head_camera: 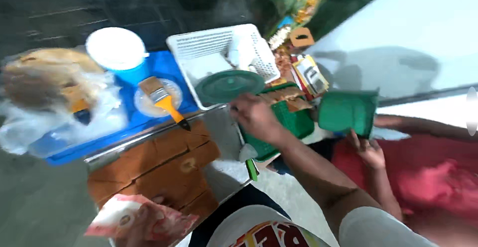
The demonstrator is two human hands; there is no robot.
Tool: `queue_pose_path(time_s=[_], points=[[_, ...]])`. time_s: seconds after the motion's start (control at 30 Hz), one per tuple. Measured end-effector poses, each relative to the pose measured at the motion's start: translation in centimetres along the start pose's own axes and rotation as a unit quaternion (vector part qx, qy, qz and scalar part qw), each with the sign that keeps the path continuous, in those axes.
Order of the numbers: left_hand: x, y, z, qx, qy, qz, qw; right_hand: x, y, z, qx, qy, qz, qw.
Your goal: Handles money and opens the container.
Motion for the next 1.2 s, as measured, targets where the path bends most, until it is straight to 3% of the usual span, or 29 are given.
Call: queue_pose_path(time_s=[0.2, 0.37, 0.5, 0.67, 0.83, 1.03, 1.2], points=[[0.6, -3.6, 1.0, -0.018, 0.042, 0.118, 0.992, 16.7, -4.4, 0.7, -0.063, -0.073, 0.238, 0.967], [2.7, -6.2, 3.0, -0.087, 0.042, 0.192, 0.977, 26.0, -6.4, 0.4, -0.097, -0.129, 0.348, 0.923], [6.0, -7.9, 3.8, -0.048, 0.055, 0.226, 0.971, 29.3, -5.8, 0.0, -0.112, -0.111, 0.359, 0.920], [10.5, -7.9, 4.5, -0.058, 0.048, 0.228, 0.971, 32.1, -3.5, -1.4, -0.093, -0.062, 0.295, 0.949], [16.8, -9.1, 7.8, -0.048, 0.032, 0.225, 0.973, 38.5, -0.6, -5.0, -0.108, -0.067, 0.261, 0.957], [25.3, -11.5, 14.9, -0.117, 0.074, 0.173, 0.975, 48.7, -0.5, -12.5, -0.125, -0.142, 0.254, 0.948], [29.3, -12.9, 18.5, -0.116, 0.079, 0.149, 0.979, 58.0, -7.2, -23.0, -0.149, -0.265, 0.291, 0.907]])
Point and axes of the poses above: each hand's wrist, its own x-axis away from the middle knuckle, its own y-axis out of the back of the hand, z = x × y, the point moved 7 cm from there along -x, towards the middle knuckle, and after that the axes turned 9 degrees about -z, right-handed, at the moved point
